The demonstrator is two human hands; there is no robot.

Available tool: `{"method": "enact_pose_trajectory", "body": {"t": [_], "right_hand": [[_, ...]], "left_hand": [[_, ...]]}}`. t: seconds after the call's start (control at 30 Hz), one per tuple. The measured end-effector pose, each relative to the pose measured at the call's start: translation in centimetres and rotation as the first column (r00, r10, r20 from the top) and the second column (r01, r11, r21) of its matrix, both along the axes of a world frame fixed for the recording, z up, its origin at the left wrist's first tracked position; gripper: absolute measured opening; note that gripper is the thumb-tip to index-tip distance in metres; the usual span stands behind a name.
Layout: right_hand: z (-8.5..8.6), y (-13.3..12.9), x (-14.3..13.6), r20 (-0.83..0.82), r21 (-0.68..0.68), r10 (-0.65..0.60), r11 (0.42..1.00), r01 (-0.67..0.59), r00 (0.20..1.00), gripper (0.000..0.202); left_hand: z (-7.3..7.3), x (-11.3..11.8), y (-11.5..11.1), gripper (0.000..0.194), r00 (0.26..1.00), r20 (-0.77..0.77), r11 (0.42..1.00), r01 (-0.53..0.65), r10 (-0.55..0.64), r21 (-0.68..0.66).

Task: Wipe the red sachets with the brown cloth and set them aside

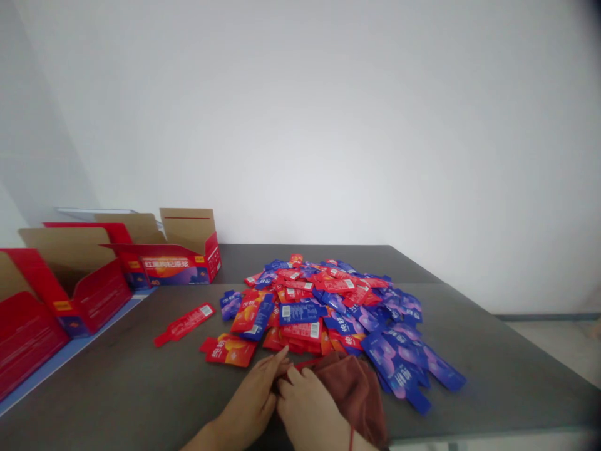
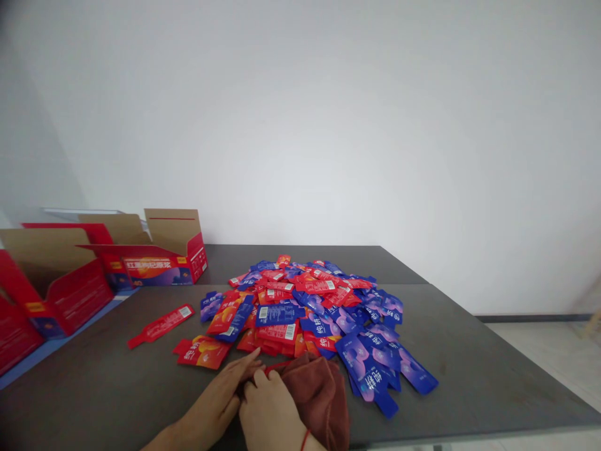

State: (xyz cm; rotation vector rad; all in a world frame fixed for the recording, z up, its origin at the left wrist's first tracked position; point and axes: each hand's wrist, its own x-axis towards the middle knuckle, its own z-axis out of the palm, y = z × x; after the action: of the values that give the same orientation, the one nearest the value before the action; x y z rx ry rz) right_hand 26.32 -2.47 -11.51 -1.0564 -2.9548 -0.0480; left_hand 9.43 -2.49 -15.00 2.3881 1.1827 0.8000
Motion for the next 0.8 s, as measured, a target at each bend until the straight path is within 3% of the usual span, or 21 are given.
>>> {"method": "enact_pose_trajectory", "body": {"t": [0.1, 0.23, 0.33, 0.47, 0.67, 0.8], "right_hand": [[-0.2, -0.1, 0.4, 0.001, 0.007, 0.034, 0.999, -0.034, 0.999, 0.023], [-0.3, -0.4, 2.9, 0.023, -0.059, 0.005, 0.998, -0.004, 1.000, 0.025], [-0.4, -0.4, 5.1, 0.012, -0.070, -0.153, 0.986, 0.154, 0.988, 0.030], [-0.4, -0.5, 6.4, -0.021, -0.042, -0.392, 0.919, 0.391, 0.920, 0.040], [0.8, -1.1, 5.6, 0.016, -0.233, -0.247, 0.942, 0.244, 0.969, 0.038], [1.9, -0.7, 6.2, -0.080, -0.211, -0.370, 0.914, 0.347, 0.926, 0.036]], "left_hand": [[0.0, 0.2, 0.1, 0.088, 0.999, -0.035, 1.000, -0.011, 0.012, 0.024], [-0.3, 0.8, 0.1, 0.089, 0.993, -0.102, 0.997, -0.051, 0.057, 0.053], [-0.2, 1.3, 0.0, 0.087, 0.984, -0.138, 0.994, -0.106, 0.108, 0.024], [0.7, 1.8, 0.0, 0.089, 0.968, -0.208, 0.987, -0.155, 0.141, -0.049], [1.5, 1.7, -0.1, 0.075, 0.960, -0.267, 0.996, -0.086, 0.083, -0.001], [1.4, 0.8, -0.4, 0.070, 0.961, -0.272, 0.996, -0.028, 0.049, 0.079]]}}
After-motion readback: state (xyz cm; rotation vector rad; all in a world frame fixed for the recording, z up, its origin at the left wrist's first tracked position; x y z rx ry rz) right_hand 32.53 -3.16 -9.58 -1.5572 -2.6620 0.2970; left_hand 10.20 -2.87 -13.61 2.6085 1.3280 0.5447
